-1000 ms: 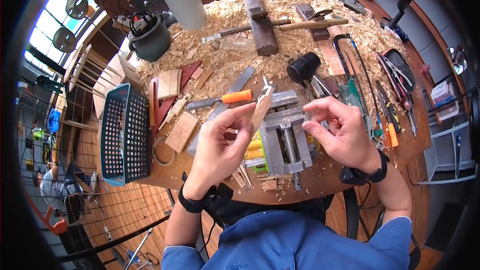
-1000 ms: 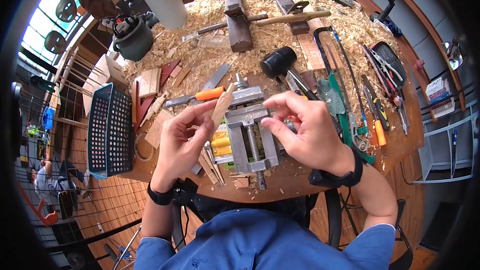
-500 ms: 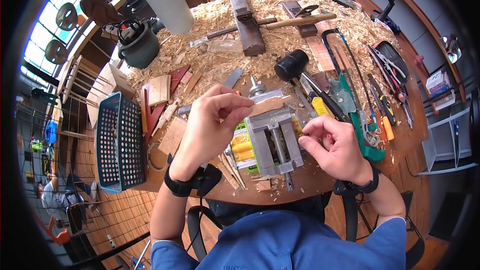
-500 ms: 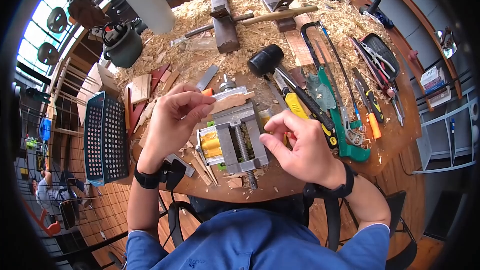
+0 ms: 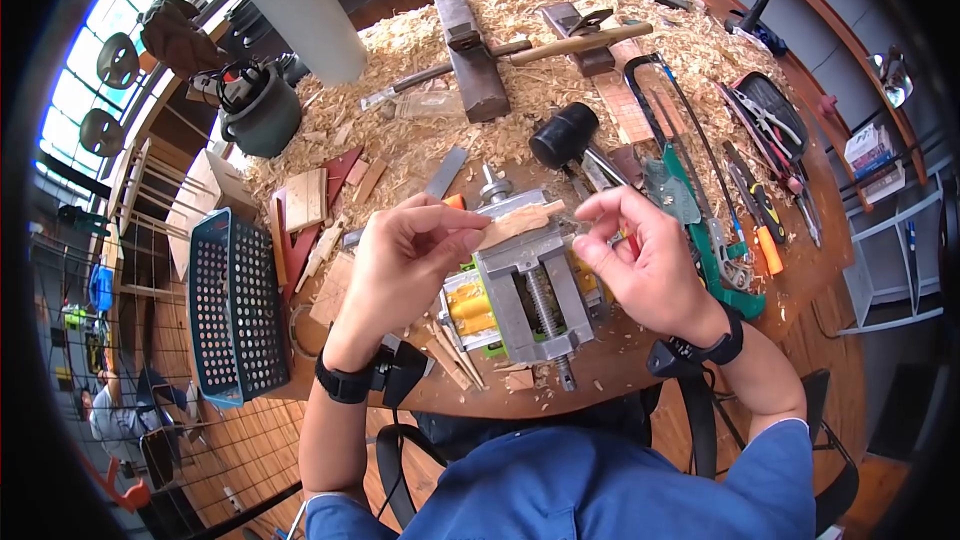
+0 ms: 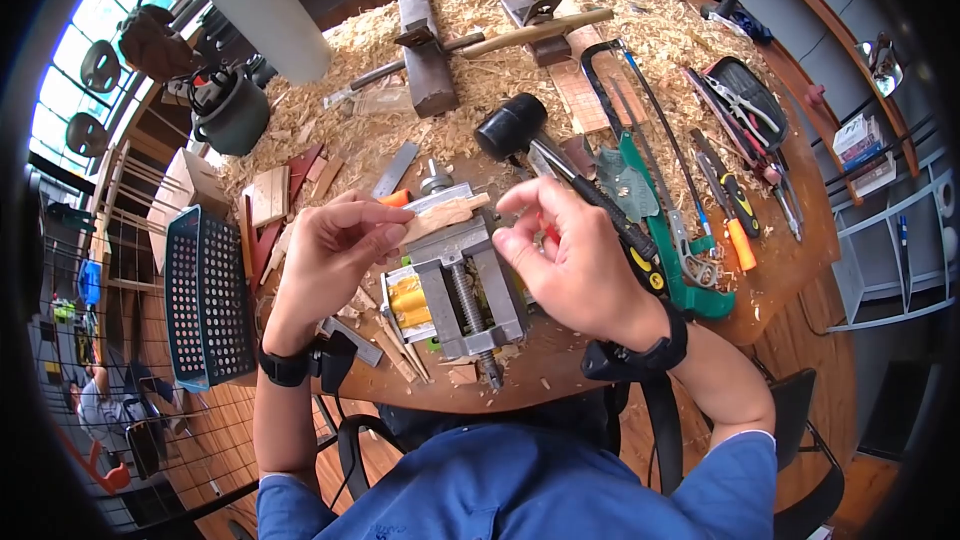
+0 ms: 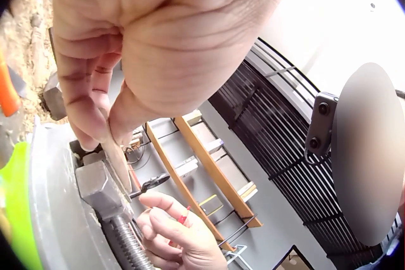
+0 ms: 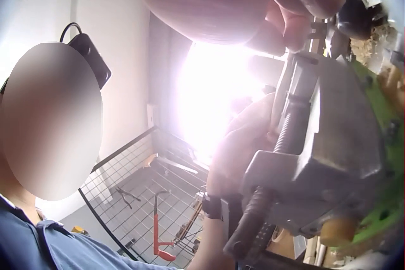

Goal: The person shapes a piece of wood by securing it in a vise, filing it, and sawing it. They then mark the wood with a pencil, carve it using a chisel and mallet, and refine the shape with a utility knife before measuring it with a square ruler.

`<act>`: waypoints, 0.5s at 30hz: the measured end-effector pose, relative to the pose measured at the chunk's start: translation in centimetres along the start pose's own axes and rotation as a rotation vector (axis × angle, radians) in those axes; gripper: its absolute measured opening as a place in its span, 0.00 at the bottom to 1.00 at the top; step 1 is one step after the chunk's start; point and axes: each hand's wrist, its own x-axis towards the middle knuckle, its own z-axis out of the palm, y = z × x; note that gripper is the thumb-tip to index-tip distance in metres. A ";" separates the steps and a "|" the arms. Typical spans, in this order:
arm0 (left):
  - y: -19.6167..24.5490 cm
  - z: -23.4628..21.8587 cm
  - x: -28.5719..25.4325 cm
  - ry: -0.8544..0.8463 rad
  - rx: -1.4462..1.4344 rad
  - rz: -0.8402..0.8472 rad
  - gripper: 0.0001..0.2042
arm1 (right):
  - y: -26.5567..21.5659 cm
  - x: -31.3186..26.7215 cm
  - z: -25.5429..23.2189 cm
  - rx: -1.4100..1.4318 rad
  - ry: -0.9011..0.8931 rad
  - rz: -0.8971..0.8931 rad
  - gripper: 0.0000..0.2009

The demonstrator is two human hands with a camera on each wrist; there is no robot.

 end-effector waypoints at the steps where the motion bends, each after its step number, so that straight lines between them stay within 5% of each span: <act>1: 0.2 0.1 0.0 -0.001 -0.001 0.002 0.08 | -0.4 -0.5 -0.1 -0.060 -0.054 -0.031 0.08; 9: 0.7 1.0 -1.1 0.053 0.098 0.168 0.13 | 0.9 -6.4 -0.8 -0.222 -0.469 -0.503 0.16; 15: 0.7 0.8 -1.5 0.077 0.154 0.195 0.14 | 3.3 -8.9 -0.1 -0.465 -0.457 -0.494 0.15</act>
